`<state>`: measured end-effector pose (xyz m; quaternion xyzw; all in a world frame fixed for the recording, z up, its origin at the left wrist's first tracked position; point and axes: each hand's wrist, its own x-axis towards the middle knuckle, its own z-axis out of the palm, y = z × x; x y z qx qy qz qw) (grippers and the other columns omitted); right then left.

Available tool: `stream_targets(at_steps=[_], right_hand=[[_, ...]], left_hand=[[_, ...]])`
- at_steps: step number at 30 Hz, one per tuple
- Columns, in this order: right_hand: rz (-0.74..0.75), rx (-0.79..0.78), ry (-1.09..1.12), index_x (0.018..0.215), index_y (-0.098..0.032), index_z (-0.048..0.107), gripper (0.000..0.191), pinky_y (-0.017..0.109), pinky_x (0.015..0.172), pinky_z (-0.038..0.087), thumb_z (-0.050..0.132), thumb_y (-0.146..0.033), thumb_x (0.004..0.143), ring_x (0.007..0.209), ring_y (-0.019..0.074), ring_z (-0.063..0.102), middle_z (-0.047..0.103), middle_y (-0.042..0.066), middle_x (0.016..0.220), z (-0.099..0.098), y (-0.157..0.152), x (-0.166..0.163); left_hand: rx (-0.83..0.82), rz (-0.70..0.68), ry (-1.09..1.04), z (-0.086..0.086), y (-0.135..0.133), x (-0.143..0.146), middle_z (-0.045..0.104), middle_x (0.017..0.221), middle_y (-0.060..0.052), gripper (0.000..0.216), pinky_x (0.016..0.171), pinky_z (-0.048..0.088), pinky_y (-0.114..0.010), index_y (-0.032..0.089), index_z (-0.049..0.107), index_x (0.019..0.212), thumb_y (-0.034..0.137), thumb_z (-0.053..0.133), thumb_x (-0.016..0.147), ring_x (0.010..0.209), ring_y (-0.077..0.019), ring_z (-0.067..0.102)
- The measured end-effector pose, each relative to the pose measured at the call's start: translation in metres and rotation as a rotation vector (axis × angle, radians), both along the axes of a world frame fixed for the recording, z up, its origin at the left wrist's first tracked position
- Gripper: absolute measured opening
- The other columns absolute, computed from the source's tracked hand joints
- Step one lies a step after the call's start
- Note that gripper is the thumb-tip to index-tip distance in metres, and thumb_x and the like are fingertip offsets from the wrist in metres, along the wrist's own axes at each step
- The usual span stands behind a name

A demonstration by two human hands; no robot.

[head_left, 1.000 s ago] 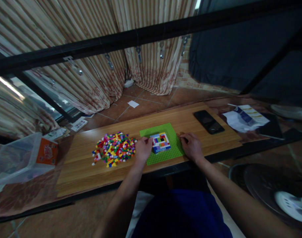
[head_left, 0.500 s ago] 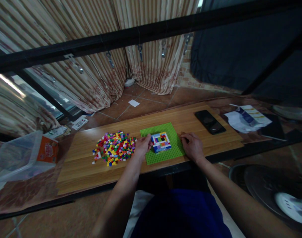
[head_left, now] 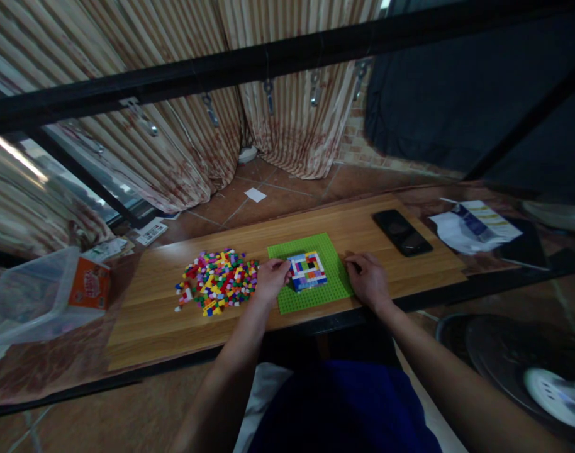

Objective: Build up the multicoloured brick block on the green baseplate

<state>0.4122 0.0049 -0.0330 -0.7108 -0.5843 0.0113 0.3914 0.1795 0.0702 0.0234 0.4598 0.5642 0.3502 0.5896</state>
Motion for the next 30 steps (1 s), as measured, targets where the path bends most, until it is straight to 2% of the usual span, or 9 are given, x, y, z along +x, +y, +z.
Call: stream_targets(at_steps=[12, 17, 23, 26, 30], right_hand=[[0.001, -0.008, -0.008, 0.086, -0.018, 0.071, 0.027, 0.039, 0.080, 0.047, 0.046, -0.030, 0.088, 0.084, 0.0244, 0.058, 0.066, 0.011, 0.088, -0.003, 0.000, 0.000], [0.016, 0.012, -0.007, 0.084, -0.018, 0.070, 0.027, 0.039, 0.079, 0.048, 0.046, -0.030, 0.087, 0.084, 0.0242, 0.058, 0.066, 0.011, 0.088, -0.002, 0.000, 0.001], [0.016, 0.027, -0.025, 0.082, -0.018, 0.070, 0.028, 0.038, 0.079, 0.048, 0.045, -0.030, 0.087, 0.082, 0.0233, 0.057, 0.066, 0.011, 0.086, -0.002, 0.001, 0.001], [0.023, 0.037, -0.034, 0.081, -0.018, 0.069, 0.028, 0.038, 0.078, 0.048, 0.045, -0.030, 0.087, 0.081, 0.0229, 0.057, 0.066, 0.011, 0.084, -0.002, 0.000, 0.000], [0.016, 0.047, -0.042, 0.082, -0.017, 0.069, 0.028, 0.038, 0.076, 0.048, 0.045, -0.032, 0.086, 0.080, 0.0240, 0.058, 0.066, 0.011, 0.084, -0.004, -0.001, 0.002]], left_hand=[[0.147, 0.020, 0.138, -0.015, 0.001, 0.006, 0.055, 0.051, 0.006, 0.011, 0.042, 0.036, -0.019, 0.019, 0.056, 0.070, 0.024, 0.058, 0.079, 0.038, -0.0080, 0.048], [0.209, 0.019, 0.144, -0.016, -0.002, 0.004, 0.054, 0.050, 0.006, 0.015, 0.043, 0.035, -0.019, 0.020, 0.054, 0.067, 0.028, 0.058, 0.079, 0.040, -0.0087, 0.049], [0.246, 0.045, 0.106, -0.008, -0.009, -0.009, 0.056, 0.055, 0.004, 0.023, 0.044, 0.038, -0.021, 0.020, 0.051, 0.070, 0.033, 0.046, 0.087, 0.041, -0.0095, 0.051], [0.290, 0.057, 0.094, -0.003, -0.024, -0.024, 0.055, 0.058, 0.004, 0.019, 0.046, 0.039, -0.021, 0.020, 0.052, 0.073, 0.034, 0.048, 0.086, 0.044, -0.0094, 0.051], [0.332, -0.009, 0.082, -0.009, -0.065, -0.048, 0.055, 0.060, 0.004, 0.017, 0.052, 0.041, -0.021, 0.020, 0.056, 0.075, 0.035, 0.053, 0.083, 0.052, -0.0104, 0.052]])
